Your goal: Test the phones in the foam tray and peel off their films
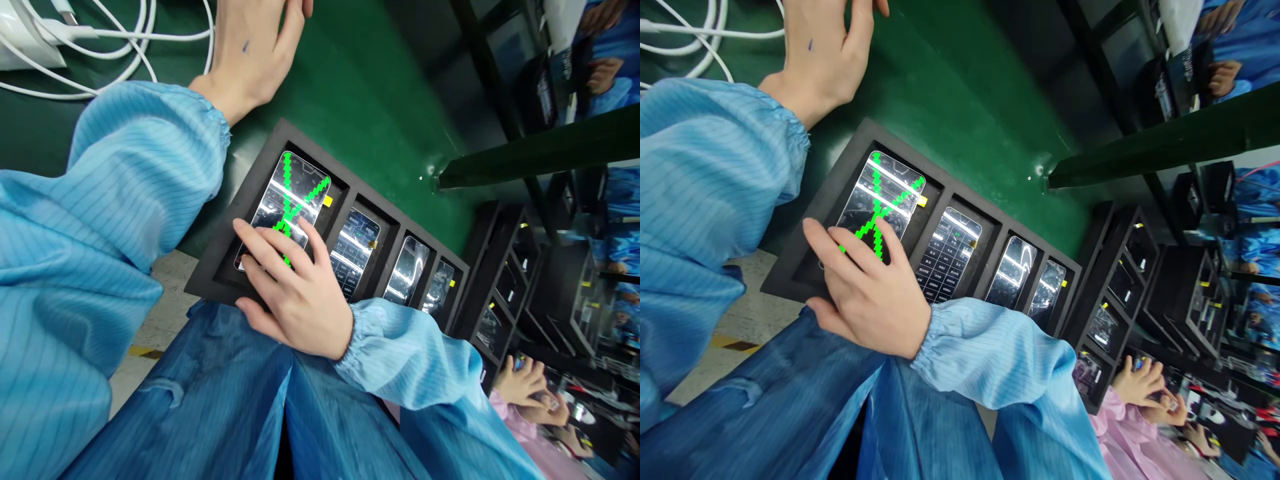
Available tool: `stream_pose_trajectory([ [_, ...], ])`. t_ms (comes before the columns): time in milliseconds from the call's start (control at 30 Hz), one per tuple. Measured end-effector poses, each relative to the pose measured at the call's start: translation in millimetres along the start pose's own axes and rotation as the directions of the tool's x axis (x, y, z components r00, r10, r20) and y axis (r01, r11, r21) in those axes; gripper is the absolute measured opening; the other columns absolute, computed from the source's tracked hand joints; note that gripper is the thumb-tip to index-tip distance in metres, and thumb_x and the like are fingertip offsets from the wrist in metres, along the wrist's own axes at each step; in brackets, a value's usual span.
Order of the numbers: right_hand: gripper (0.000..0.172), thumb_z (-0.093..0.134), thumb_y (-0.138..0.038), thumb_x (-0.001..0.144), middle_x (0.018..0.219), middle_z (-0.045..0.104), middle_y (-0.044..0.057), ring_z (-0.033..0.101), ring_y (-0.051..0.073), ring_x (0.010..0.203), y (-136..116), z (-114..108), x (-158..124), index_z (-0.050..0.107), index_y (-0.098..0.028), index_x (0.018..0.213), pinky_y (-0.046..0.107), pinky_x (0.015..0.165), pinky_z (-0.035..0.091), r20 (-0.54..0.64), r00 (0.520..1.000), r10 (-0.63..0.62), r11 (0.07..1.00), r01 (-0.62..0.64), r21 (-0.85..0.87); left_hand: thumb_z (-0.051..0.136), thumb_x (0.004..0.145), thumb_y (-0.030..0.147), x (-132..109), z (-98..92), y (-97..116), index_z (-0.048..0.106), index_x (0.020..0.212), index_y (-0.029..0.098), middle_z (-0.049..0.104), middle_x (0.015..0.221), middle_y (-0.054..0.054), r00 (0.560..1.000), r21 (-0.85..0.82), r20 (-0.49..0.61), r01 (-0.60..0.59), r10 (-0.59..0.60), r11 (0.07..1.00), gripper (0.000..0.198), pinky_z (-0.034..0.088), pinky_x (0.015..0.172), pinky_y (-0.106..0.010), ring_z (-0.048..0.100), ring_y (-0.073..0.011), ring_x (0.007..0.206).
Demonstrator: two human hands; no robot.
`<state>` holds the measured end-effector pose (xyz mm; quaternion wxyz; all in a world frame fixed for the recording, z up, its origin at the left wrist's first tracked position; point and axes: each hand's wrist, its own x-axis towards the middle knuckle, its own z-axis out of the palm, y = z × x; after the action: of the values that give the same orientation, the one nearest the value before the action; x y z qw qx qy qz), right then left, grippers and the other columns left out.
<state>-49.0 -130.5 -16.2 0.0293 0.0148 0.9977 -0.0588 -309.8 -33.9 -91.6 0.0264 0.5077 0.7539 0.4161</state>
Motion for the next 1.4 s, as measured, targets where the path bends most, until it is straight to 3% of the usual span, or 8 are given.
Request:
stream_pose_trajectory([
  [267, 0.044, 0.029, -0.039, 0.099, 0.158, 0.036, 0.002, 0.042, 0.022, 0.137, -8, 1, 1, 0.065, -0.019, 0.114, 0.05, 0.121, 0.032, 0.038, 0.998, -0.054, 0.998, 0.053, 0.025, 0.028, 0.097, 0.039, -2, 0.3, 4, 0.064, 0.108, 0.021, 0.052, 0.116, -0.007, 0.999, -0.001, -0.042, 0.008, -0.008, 1.0, 0.042, 0.017, 0.111, -0.051, 0.034, -0.0297, 0.126],
  [467, 0.04, 0.033, -0.039, 0.098, 0.157, 0.037, 0.006, 0.043, 0.022, 0.136, -4, 1, 1, 0.064, -0.019, 0.113, 0.052, 0.118, 0.034, -0.003, 0.999, -0.046, 0.998, 0.046, 0.029, 0.026, 0.098, 0.034, -3, -3.3, 6, 0.06, 0.103, 0.027, 0.052, 0.115, -0.004, 0.999, 0.088, -0.044, -0.004, 0.008, 0.996, 0.035, 0.027, 0.104, -0.042, 0.037, -0.0201, 0.118],
  [667, 0.036, 0.043, -0.038, 0.097, 0.155, 0.041, 0.01, 0.044, 0.022, 0.133, 12, -19, -25, 0.063, -0.02, 0.121, 0.05, 0.117, 0.031, -0.145, 0.983, 0.111, 0.99, -0.097, 0.098, 0.025, 0.101, 0.035, -7, 0.1, 0, 0.055, 0.101, 0.026, 0.052, 0.11, 0.0, 0.996, 0.184, -0.075, -0.04, 0.055, 0.982, 0.031, 0.031, 0.1, -0.039, 0.036, -0.0134, 0.111],
  [833, 0.035, 0.049, -0.031, 0.096, 0.153, 0.041, 0.012, 0.041, 0.026, 0.133, 26, -32, -73, 0.061, -0.021, 0.127, 0.05, 0.112, 0.037, -0.221, 0.899, 0.377, 0.922, -0.34, 0.186, 0.021, 0.102, 0.041, -10, -0.4, 0, 0.054, 0.101, 0.021, 0.052, 0.107, 0.0, 0.996, 0.186, -0.068, -0.038, 0.051, 0.982, 0.039, 0.03, 0.101, -0.039, 0.035, -0.012, 0.11],
  [1000, 0.036, 0.048, -0.027, 0.096, 0.153, 0.039, 0.011, 0.04, 0.028, 0.134, 25, -17, -121, 0.057, -0.023, 0.131, 0.053, 0.109, 0.04, -0.25, 0.782, 0.571, 0.817, -0.513, 0.263, 0.02, 0.103, 0.041, -17, -13.4, 11, 0.059, 0.104, 0.013, 0.057, 0.103, -0.002, 0.999, 0.147, -0.012, -0.044, 0.047, 0.988, 0.048, 0.034, 0.102, -0.036, 0.041, -0.0131, 0.104],
  [1100, 0.035, 0.047, -0.026, 0.097, 0.151, 0.04, 0.01, 0.039, 0.028, 0.134, 24, 0, -142, 0.057, -0.023, 0.131, 0.052, 0.11, 0.04, -0.289, 0.704, 0.649, 0.76, -0.578, 0.297, 0.023, 0.102, 0.043, -36, -26.6, 26, 0.061, 0.109, 0.012, 0.063, 0.1, -0.001, 0.994, 0.109, 0.078, -0.084, 0.075, 0.991, 0.05, 0.04, 0.099, -0.03, 0.048, -0.0117, 0.098],
  [1200, 0.035, 0.047, -0.027, 0.097, 0.149, 0.043, 0.009, 0.04, 0.027, 0.134, 26, 15, -156, 0.058, -0.023, 0.13, 0.05, 0.11, 0.04, -0.307, 0.651, 0.694, 0.72, -0.616, 0.32, 0.026, 0.101, 0.041, -70, -38.8, 44, 0.06, 0.115, 0.016, 0.064, 0.114, -0.002, 0.98, 0.075, 0.163, -0.129, 0.115, 0.989, 0.045, 0.042, 0.102, -0.032, 0.053, -0.015, 0.109],
  [1400, 0.034, 0.048, -0.028, 0.097, 0.148, 0.045, 0.011, 0.043, 0.029, 0.13, 41, 27, -155, 0.059, -0.021, 0.128, 0.052, 0.109, 0.039, -0.35, 0.644, 0.681, 0.732, -0.608, 0.306, 0.029, 0.098, 0.04, -138, -52.6, 66, 0.051, 0.129, 0.021, 0.052, 0.134, -0.008, 0.952, 0.052, 0.277, -0.153, 0.133, 0.987, 0.043, 0.036, 0.116, -0.042, 0.045, -0.0221, 0.13],
])
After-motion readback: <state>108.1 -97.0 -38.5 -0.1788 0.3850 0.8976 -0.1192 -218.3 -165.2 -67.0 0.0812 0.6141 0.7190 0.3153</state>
